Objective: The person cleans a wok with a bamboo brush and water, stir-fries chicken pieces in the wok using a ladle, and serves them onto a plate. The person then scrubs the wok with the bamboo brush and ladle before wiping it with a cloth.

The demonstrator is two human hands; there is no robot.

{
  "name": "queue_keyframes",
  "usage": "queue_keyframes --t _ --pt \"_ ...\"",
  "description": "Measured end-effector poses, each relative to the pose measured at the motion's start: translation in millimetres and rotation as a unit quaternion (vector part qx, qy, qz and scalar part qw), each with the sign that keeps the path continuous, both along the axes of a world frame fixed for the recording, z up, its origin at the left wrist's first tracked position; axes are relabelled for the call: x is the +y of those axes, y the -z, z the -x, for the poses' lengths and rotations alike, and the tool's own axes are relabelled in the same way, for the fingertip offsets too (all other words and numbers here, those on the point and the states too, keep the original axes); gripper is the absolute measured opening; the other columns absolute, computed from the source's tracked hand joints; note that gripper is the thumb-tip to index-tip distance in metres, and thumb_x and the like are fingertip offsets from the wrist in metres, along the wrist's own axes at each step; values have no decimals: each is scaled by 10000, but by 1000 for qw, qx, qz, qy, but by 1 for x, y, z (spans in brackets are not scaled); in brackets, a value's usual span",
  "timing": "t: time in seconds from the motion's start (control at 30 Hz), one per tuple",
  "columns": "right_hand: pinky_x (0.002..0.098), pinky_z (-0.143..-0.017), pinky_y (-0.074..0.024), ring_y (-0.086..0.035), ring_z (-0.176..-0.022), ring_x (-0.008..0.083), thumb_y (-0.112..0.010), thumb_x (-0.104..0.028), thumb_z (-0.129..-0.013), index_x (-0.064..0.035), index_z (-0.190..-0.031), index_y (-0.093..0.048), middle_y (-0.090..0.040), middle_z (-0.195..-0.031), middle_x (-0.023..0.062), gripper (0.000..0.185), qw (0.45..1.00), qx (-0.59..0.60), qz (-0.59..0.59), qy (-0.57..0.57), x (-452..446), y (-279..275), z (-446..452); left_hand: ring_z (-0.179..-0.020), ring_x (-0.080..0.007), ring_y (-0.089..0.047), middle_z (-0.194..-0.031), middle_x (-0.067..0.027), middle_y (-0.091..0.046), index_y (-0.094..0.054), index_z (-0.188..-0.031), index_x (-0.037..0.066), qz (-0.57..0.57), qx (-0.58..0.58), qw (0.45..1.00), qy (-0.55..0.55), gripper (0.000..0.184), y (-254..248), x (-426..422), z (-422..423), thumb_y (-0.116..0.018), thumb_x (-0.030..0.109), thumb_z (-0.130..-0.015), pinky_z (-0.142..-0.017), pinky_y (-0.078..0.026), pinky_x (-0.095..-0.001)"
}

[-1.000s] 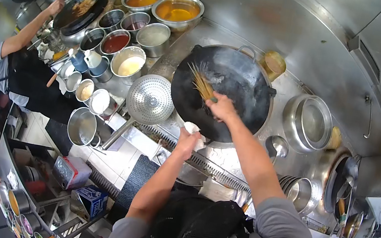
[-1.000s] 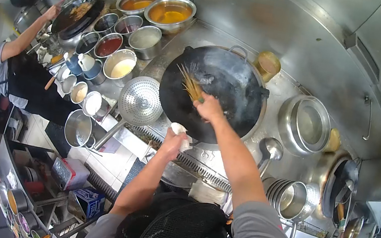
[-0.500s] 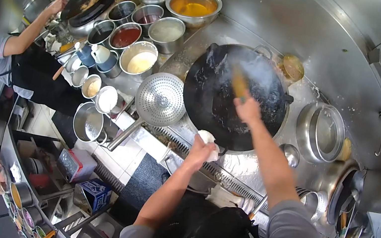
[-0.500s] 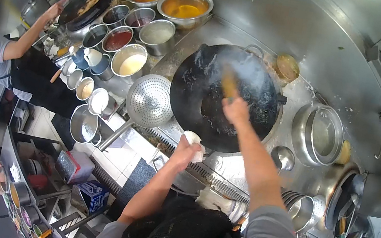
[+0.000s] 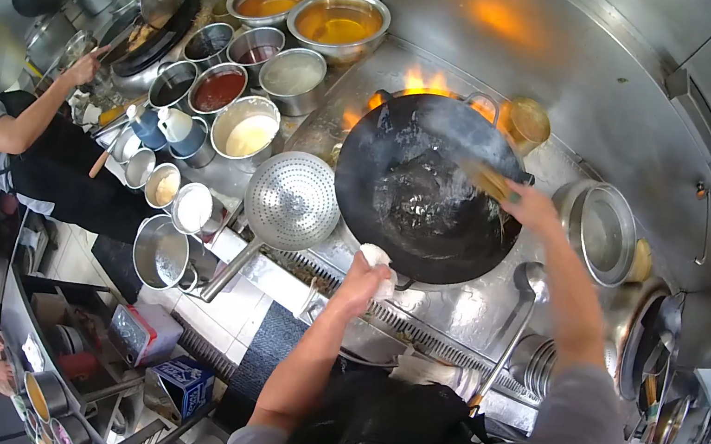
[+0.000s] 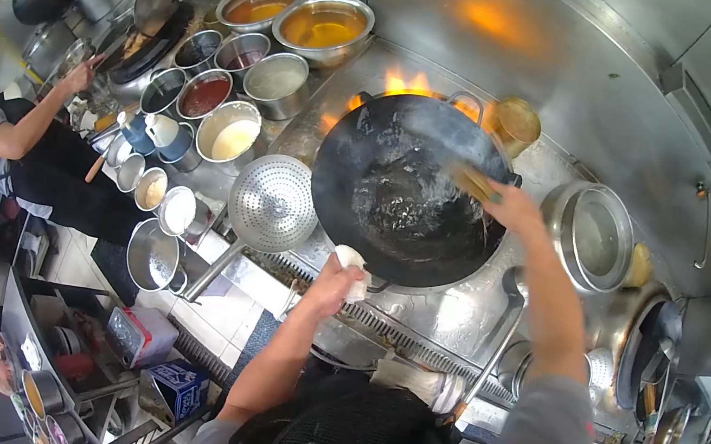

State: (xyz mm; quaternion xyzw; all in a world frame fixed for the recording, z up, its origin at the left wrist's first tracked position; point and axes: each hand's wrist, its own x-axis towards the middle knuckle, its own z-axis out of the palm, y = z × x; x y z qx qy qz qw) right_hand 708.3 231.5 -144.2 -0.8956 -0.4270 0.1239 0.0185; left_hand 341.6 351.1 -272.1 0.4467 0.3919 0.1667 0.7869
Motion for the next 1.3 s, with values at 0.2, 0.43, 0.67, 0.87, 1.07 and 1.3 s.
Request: queue_keyframes --t 0.2,0.43,0.67,0.87,1.07,1.3 --pt "349 -488 -555 -627 -489 189 -693 -338 -870 -187 -1487 -426 -675 -726 123 690 899 370 -169 161 106 32 167 -808 -195 -607 -967 -85 -586 -492 -1138 11 51 23 998 20 316 -36 3 2 -565 -14 -831 -649 -530 -350" --pt "505 -884 -522 -670 -981 409 -645 -440 -883 -187 -1397 -505 -675 -1025 268 590 983 117 137 -41 -23 -29 171 -984 -220 -642 -1104 -99 -624 -485 -1276 -9 94 -86 992 -12 356 -47 0 15 -579 48 -937 -821 -549 -370" --pt "511 -869 -529 -662 -1028 414 -629 -415 -889 -188 -1409 -430 -683 -1071 253 601 985 77 -79 134 87 26 101 -976 -226 -646 -1119 -102 -629 -501 -1278 -9 152 -76 985 29 349 -43 11 18 -580 49 -943 -826 -555 -385" --pt "340 -540 -553 -661 -570 202 -697 -370 -865 -167 -1486 -427 -697 -780 153 707 893 429 -127 54 85 20 208 -962 -216 -652 -1093 -102 -637 -518 -1236 -19 117 -64 991 31 287 -52 2 17 -578 65 -969 -814 -557 -376" --pt "396 -751 -564 -698 -781 358 -692 -458 -854 -229 -1447 -492 -687 -1109 201 666 951 298 60 48 -81 -33 74 -942 -210 -656 -1050 -103 -642 -524 -1198 -12 52 -15 998 17 274 -71 -5 14 -588 60 -941 -778 -563 -360" --pt "444 -825 -525 -673 -913 400 -709 -288 -863 -124 -1489 -391 -649 -1131 269 721 887 143 -316 303 -157 -1 147 -805 -219 -639 -942 -82 -630 -580 -1085 38 241 -13 968 62 189 -53 18 1 -600 121 -917 -633 -539 -383"
